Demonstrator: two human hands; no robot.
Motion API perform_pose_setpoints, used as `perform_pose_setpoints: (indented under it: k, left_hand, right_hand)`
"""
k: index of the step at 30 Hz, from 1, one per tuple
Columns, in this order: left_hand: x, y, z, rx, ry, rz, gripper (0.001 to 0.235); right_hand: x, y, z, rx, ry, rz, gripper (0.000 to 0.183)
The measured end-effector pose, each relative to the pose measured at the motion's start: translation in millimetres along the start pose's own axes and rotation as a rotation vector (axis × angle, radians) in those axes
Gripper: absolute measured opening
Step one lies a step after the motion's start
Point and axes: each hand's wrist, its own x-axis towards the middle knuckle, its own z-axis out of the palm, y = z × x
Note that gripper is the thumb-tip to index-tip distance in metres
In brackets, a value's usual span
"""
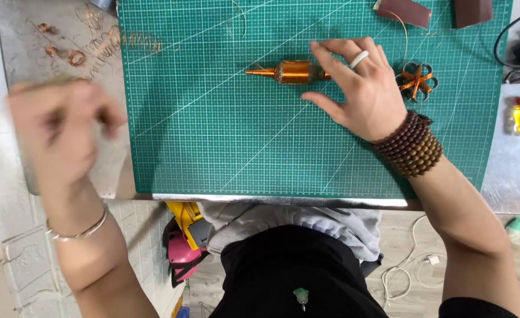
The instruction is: Winding thin copper wire around a metal rotor component on a workbench.
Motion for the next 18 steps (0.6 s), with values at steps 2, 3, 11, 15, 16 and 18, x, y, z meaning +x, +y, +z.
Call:
perform_pose_setpoints:
  k: [2, 3, 11, 15, 16, 18]
  left_hand:
    - [14.0, -23.6, 21.8, 0.161, -0.12, 0.048, 0.034]
    - [19.0, -35.5, 33.4, 0.314, -0.241, 0.079, 0.016]
    - [47.7, -58.8, 123.4, 0.397, -0.272, 0.442, 0.031]
    - [53.2, -67.2, 138.2, 0.256, -0.265, 0.507, 0.016]
    - [53.7, -66.2, 136.6, 0.252, -0.263, 0.502, 0.016]
    - [56.9, -63.4, 133.8, 0.11, -0.343, 0.456, 0.016]
  right_hand:
    - [2.8, 2.1, -0.1, 0.093, 0.022, 0.012, 0.048]
    - [3.1, 2.5, -0.1, 0.191, 0.033, 0.024, 0.041]
    - [44.3, -25.7, 19.8, 0.191, -0.027, -0.17, 0.017]
    - [46.2, -25.0, 12.2, 0.389, -0.06, -0.19, 0.01]
    - [44.3, -25.8, 12.7, 0.39, -0.067, -0.19, 0.01]
    - [40.0, -26.7, 12.8, 0.433, -0.069, -0.19, 0.022]
